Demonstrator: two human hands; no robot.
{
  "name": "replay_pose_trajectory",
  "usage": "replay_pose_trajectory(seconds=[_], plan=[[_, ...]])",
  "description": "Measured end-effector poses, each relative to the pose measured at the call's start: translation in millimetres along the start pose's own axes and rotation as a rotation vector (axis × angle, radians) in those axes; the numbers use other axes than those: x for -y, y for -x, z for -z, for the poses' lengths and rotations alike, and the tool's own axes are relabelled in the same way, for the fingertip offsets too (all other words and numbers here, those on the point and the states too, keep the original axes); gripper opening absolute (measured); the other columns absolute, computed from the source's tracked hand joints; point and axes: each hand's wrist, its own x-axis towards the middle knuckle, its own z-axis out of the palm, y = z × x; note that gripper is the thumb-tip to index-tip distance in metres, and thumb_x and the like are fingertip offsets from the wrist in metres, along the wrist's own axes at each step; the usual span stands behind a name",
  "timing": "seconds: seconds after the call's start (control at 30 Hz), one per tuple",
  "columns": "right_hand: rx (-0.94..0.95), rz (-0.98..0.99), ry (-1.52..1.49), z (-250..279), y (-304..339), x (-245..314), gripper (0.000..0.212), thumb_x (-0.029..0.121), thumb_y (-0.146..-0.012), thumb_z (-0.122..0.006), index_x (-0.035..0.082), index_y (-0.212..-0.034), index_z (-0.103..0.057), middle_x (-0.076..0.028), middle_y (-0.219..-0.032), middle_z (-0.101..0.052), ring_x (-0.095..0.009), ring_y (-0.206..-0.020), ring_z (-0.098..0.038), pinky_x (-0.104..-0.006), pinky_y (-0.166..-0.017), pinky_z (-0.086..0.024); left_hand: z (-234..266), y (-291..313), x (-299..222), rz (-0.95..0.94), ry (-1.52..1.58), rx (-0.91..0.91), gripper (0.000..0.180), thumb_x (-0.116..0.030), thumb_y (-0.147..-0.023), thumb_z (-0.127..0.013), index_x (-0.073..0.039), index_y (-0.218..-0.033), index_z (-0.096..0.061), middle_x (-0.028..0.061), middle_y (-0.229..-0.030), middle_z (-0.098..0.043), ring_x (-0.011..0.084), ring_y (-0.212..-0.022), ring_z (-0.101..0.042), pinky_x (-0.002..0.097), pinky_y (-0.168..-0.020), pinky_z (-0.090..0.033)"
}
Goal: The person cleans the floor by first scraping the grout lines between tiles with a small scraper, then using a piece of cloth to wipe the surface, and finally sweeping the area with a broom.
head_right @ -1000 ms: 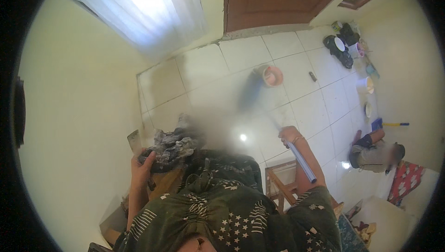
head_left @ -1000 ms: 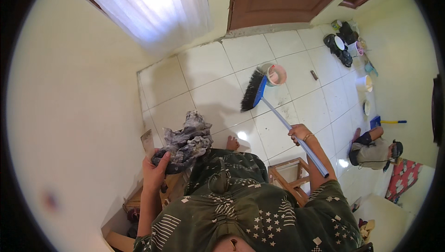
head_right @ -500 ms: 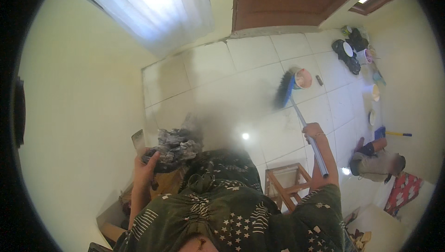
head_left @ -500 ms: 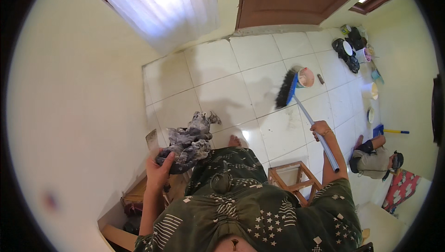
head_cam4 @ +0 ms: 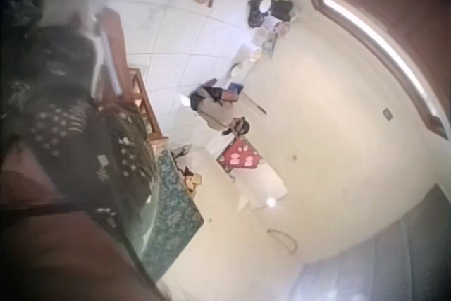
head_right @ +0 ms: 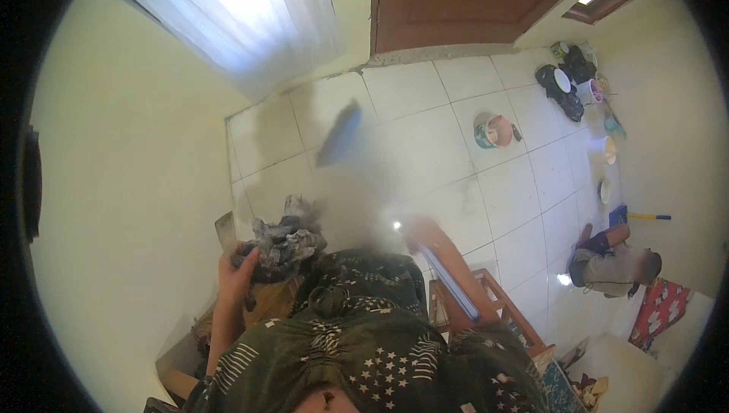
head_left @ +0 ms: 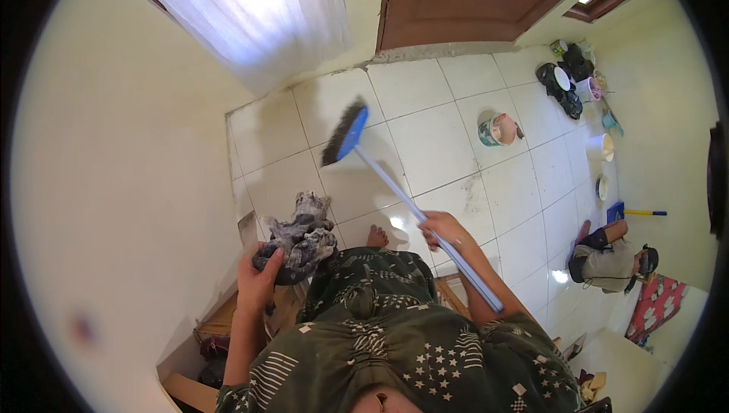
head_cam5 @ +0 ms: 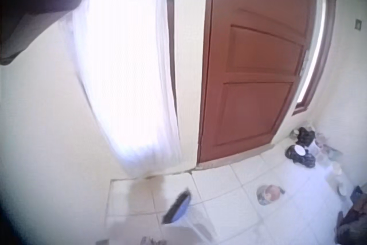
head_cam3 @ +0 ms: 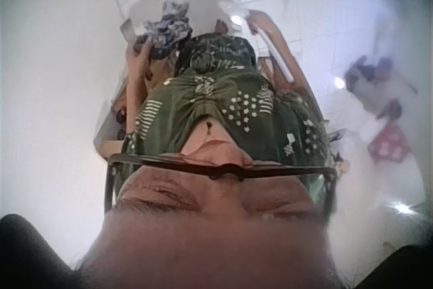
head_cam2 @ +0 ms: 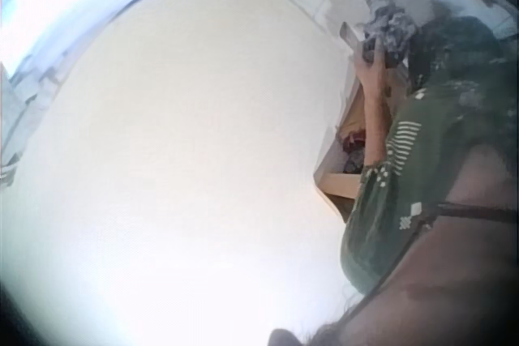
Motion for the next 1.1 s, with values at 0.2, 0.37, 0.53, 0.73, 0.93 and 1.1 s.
replay_pose_trajectory(seconds=[0.2,0.37,0.53,0.73,0.93,1.1], plan=[[-0.053,-0.043,0.038,24,-42,-17,0.010,0.009,-0.078,-0.058,0.005,-0.081,-0.049,0.000,-0.052,-0.040,-0.010,-0.038,-0.038,-0.0270,-0.034,-0.034,9,7,-2,-0.005,0.012,0.002,0.017,-0.012,-0.079,-0.066,-0.001,-0.087,-0.055,0.0031,-0.073,-0.059,0.0076,-0.062,-0.053,0.0213,-0.055,-0.044],[-0.265,-0.451,-0.296,55,45,4,0.016,0.008,-0.077,-0.057,0.007,-0.068,-0.044,-0.001,-0.050,-0.039,-0.012,-0.036,-0.037,-0.0275,-0.034,-0.031,21,21,-5,0.066,0.005,-0.024,0.018,-0.013,-0.079,-0.066,-0.001,-0.089,-0.057,0.0031,-0.075,-0.060,0.0075,-0.065,-0.054,0.0214,-0.058,-0.045],[-0.295,-0.373,0.306,91,141,-55,0.010,0.009,-0.068,-0.055,0.000,-0.073,-0.056,-0.009,-0.053,-0.050,-0.018,-0.050,-0.054,-0.0313,-0.048,-0.044,16,18,-18,0.046,0.031,0.078,0.032,-0.018,-0.079,-0.067,0.001,-0.101,-0.053,0.0057,-0.083,-0.059,0.0121,-0.070,-0.055,0.0249,-0.063,-0.046],[-0.266,-0.499,0.464,-35,204,18,0.033,0.011,-0.067,-0.058,0.000,-0.098,-0.057,-0.020,-0.067,-0.059,-0.028,-0.060,-0.059,-0.0363,-0.057,-0.048,21,11,8,0.023,0.135,0.078,0.017,-0.012,-0.080,-0.065,0.000,-0.090,-0.058,0.0014,-0.077,-0.060,0.0073,-0.069,-0.053,0.0217,-0.062,-0.044],[0.014,-0.530,0.919,-101,189,-36,0.058,0.016,-0.072,-0.057,-0.002,-0.124,-0.038,-0.025,-0.094,-0.059,-0.034,-0.087,-0.059,-0.0405,-0.081,-0.047,34,10,11,-0.002,0.062,0.162,0.015,-0.012,-0.080,-0.065,-0.001,-0.088,-0.059,0.0012,-0.076,-0.060,0.0072,-0.067,-0.054,0.0224,-0.060,-0.044],[-0.227,-0.404,1.224,-21,162,-135,0.028,0.016,-0.070,-0.057,-0.001,-0.091,-0.059,-0.024,-0.092,-0.060,-0.038,-0.089,-0.057,-0.0410,-0.080,-0.047,56,10,19,0.003,0.021,0.179,0.016,-0.013,-0.080,-0.065,-0.001,-0.087,-0.059,0.0013,-0.075,-0.060,0.0070,-0.066,-0.053,0.0221,-0.060,-0.044]])
